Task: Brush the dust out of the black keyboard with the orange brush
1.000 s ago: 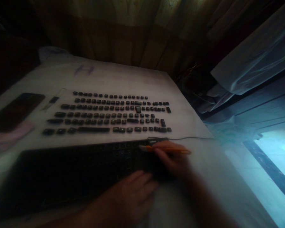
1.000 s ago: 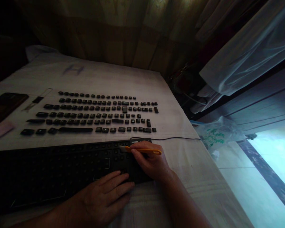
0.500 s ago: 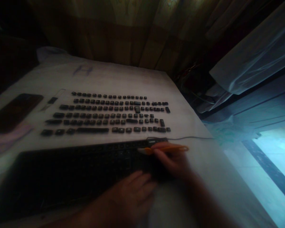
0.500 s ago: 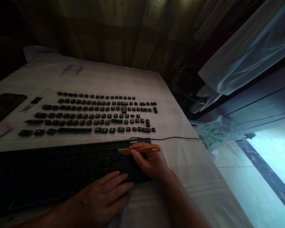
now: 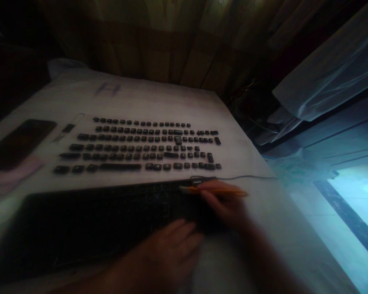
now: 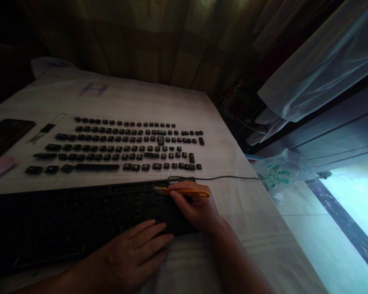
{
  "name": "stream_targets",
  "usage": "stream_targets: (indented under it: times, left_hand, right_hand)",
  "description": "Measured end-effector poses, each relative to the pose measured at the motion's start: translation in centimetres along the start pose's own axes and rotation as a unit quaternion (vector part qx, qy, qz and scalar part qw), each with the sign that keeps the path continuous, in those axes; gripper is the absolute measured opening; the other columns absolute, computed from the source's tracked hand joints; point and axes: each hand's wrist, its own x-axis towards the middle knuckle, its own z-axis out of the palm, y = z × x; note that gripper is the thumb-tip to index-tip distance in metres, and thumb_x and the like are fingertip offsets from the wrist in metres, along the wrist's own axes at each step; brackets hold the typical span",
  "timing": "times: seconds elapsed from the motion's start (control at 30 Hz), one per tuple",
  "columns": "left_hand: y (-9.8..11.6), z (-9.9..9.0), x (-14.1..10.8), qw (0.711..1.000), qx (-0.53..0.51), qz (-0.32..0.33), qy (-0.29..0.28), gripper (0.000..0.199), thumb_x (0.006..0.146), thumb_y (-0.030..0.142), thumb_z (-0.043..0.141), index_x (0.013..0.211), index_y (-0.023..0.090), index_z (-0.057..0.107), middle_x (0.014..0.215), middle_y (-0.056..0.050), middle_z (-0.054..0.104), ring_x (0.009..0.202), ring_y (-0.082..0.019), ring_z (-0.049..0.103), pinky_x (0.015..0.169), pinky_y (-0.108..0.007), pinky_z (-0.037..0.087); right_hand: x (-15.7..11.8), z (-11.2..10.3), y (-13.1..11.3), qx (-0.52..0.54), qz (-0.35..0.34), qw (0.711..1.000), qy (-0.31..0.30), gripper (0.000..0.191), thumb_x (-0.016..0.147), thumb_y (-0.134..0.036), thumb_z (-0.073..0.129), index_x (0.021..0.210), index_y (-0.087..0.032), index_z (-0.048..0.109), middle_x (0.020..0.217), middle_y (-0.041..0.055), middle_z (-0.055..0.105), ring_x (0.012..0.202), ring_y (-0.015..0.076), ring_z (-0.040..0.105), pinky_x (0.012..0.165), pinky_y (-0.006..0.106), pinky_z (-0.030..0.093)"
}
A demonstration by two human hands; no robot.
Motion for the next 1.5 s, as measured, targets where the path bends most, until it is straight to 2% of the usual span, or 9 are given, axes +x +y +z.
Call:
stream_targets:
  times: [0.17,0.37,0.7,0.83,0.97,1.07,1.17,1.27,1.5]
  left_hand:
    - [-0.27,-0.36,0.07,1.000,0.005,0.018,-0.013,0.027,0.101,0.022,0.044,0.112,0.019,0.068,0.132,-0.001,0.068,0.123,-0.020,0.060,0.112,-0.037,0.040]
    - [-0.10,-0.15,0.06,1.000,0.002,-0.001,0.023,0.026,0.101,0.024,0.045,0.106,0.022,0.070,0.126,0.003,0.070,0.120,-0.017,0.060,0.114,-0.034,0.037]
    - [-0.09,-0.19,0.23,1.000,-0.001,-0.002,0.025,0.024,0.101,0.024,0.047,0.105,0.021,0.070,0.126,0.001,0.071,0.118,-0.018,0.061,0.111,-0.034,0.040]
    - [-0.09,-0.23,0.28,1.000,0.004,0.001,0.027,0.025,0.101,0.022,0.046,0.105,0.020,0.070,0.125,0.001,0.071,0.117,-0.019,0.062,0.111,-0.035,0.041]
    - [-0.10,-0.29,0.25,1.000,-0.003,0.002,0.017,0.029,0.102,0.022,0.042,0.105,0.020,0.070,0.125,0.001,0.071,0.119,-0.019,0.061,0.110,-0.035,0.041]
    - [-0.09,-0.30,0.27,1.000,0.001,-0.001,0.025,0.030,0.103,0.022,0.041,0.104,0.021,0.071,0.125,0.003,0.071,0.120,-0.018,0.060,0.112,-0.034,0.040]
    - [-0.08,-0.23,0.30,0.999,0.008,-0.007,0.038,0.030,0.102,0.022,0.041,0.103,0.022,0.071,0.123,0.003,0.072,0.117,-0.018,0.062,0.111,-0.034,0.039]
    - [-0.09,-0.15,0.30,1.000,0.009,-0.003,0.029,0.031,0.103,0.023,0.040,0.104,0.021,0.071,0.125,0.002,0.071,0.118,-0.019,0.061,0.111,-0.035,0.039]
    - [0.00,-0.24,0.13,1.000,0.008,-0.001,0.013,0.029,0.103,0.024,0.042,0.107,0.022,0.070,0.128,0.003,0.069,0.121,-0.018,0.059,0.113,-0.034,0.038]
  right_hand:
    - [0.07,0.02,-0.06,-0.012,-0.003,1.000,-0.013,0.014,0.089,-0.023,0.062,0.088,-0.025,0.076,0.082,0.0034,0.080,0.072,0.0208,0.076,0.067,0.033,0.064]
    - [-0.22,0.06,0.00,0.000,0.008,1.000,-0.013,0.013,0.089,-0.024,0.063,0.088,-0.025,0.076,0.082,0.0028,0.080,0.072,0.0204,0.076,0.067,0.033,0.065]
    - [-0.55,0.45,0.08,0.030,0.011,0.999,-0.011,0.013,0.088,-0.018,0.065,0.090,-0.026,0.075,0.082,0.0006,0.080,0.075,0.0190,0.076,0.070,0.030,0.064]
    - [-0.64,0.31,0.04,0.061,0.038,0.997,0.012,0.012,0.087,-0.019,0.066,0.090,-0.025,0.076,0.081,0.0006,0.079,0.072,0.0183,0.076,0.066,0.028,0.064]
    - [-0.70,-0.07,0.22,0.074,0.082,0.993,0.050,0.010,0.088,-0.023,0.066,0.092,-0.024,0.076,0.078,0.0004,0.078,0.060,0.0158,0.072,0.058,0.027,0.062]
    - [-0.52,-0.15,0.17,0.052,0.066,0.995,0.053,0.010,0.087,-0.023,0.066,0.090,-0.024,0.075,0.080,0.0014,0.079,0.061,0.0171,0.072,0.060,0.030,0.063]
    - [-0.30,0.00,0.06,0.016,0.026,0.999,0.030,0.011,0.087,-0.021,0.065,0.089,-0.025,0.075,0.082,0.0025,0.080,0.073,0.0205,0.076,0.069,0.033,0.064]
    - [-0.19,0.17,0.06,-0.009,-0.005,1.000,0.008,0.014,0.089,-0.019,0.063,0.090,-0.024,0.075,0.082,0.0023,0.080,0.073,0.0199,0.076,0.068,0.031,0.064]
    - [-0.36,0.27,0.39,-0.012,-0.003,1.000,-0.009,0.014,0.091,-0.021,0.061,0.089,-0.024,0.075,0.082,0.0030,0.080,0.073,0.0203,0.077,0.068,0.031,0.064]
